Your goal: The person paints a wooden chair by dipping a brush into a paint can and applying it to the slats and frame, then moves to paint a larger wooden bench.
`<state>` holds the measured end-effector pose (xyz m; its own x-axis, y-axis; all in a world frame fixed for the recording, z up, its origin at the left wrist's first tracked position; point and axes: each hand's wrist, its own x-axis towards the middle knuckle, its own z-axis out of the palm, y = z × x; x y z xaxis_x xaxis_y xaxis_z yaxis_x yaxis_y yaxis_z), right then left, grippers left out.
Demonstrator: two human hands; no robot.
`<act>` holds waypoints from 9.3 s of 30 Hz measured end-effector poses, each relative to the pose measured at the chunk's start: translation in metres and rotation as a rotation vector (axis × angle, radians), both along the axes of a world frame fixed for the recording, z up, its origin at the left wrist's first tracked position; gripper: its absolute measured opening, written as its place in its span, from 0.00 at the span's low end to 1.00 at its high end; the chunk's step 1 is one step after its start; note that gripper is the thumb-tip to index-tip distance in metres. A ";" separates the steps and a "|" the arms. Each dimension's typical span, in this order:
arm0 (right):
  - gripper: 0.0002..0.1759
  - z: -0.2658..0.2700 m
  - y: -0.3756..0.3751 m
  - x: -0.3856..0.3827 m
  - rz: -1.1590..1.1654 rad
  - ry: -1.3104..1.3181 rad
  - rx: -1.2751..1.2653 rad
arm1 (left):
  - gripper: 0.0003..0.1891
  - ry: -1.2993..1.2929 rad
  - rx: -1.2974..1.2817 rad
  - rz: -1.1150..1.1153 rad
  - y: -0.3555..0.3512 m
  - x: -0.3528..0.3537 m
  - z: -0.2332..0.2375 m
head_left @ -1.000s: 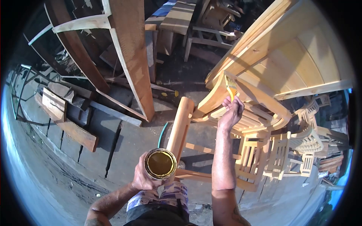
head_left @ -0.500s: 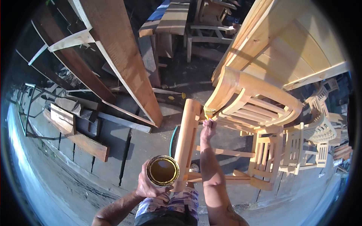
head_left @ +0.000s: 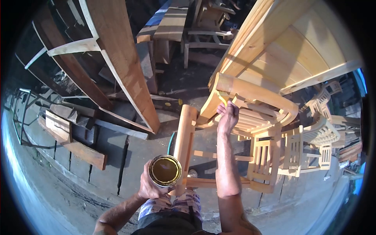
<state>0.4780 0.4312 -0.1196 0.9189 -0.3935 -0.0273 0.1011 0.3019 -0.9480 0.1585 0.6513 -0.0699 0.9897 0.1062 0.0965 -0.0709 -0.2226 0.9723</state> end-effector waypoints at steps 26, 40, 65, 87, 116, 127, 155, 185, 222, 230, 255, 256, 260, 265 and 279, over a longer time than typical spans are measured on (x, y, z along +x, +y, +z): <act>0.10 -0.207 -0.028 -0.049 -0.049 -0.119 0.085 | 0.60 0.050 0.102 -0.103 -0.033 0.016 -0.035; 0.09 -0.126 -0.029 0.000 -0.032 0.204 0.160 | 0.61 0.035 0.130 -0.069 -0.045 0.013 -0.004; 0.09 -0.179 -0.030 -0.039 -0.067 -0.139 0.058 | 0.59 0.031 0.143 -0.105 -0.043 0.001 -0.016; 0.10 -0.067 -0.044 -0.022 -0.028 -0.312 0.083 | 0.60 -0.020 0.142 -0.154 -0.054 -0.006 0.012; 0.08 -0.083 -0.220 -0.323 -0.137 0.333 0.109 | 0.51 -0.060 0.049 -0.407 -0.085 -0.052 0.038; 0.17 -0.233 -0.502 -0.703 -0.399 1.228 -0.657 | 0.50 -0.120 0.012 -0.688 -0.310 -0.096 0.013; 0.10 -0.235 -0.613 -1.012 -0.564 1.849 0.272 | 0.54 -0.213 -0.157 -1.605 -1.000 -0.126 0.066; 0.13 -0.180 -1.474 -0.920 -1.024 1.398 0.237 | 0.57 -0.301 -0.152 -1.424 -1.613 -0.029 0.084; 0.14 -0.225 -2.238 -0.781 -0.983 1.447 0.305 | 0.59 -0.436 -0.151 -1.450 -2.491 0.101 0.088; 0.14 -0.171 -2.555 -0.771 -0.994 1.353 0.034 | 0.54 -0.294 -0.136 -1.323 -2.612 0.083 0.098; 0.10 -0.227 -2.855 -0.561 -0.486 1.363 0.084 | 0.61 -0.337 -0.012 -0.927 -2.789 0.218 0.092; 0.10 -0.225 -2.868 -0.547 -0.399 1.355 0.035 | 0.62 -0.323 0.079 -0.898 -2.786 0.220 0.096; 0.09 -0.239 -2.954 -0.471 -0.052 1.290 -0.217 | 0.64 -0.155 0.208 -0.676 -2.777 0.216 0.104; 0.08 -0.203 -3.036 -0.323 -0.098 1.109 -0.278 | 0.63 -0.265 0.097 -0.423 -2.787 0.207 0.099; 0.10 -0.200 -3.102 -0.166 0.267 0.968 -0.485 | 0.63 -0.330 -0.097 -0.089 -2.836 0.174 0.089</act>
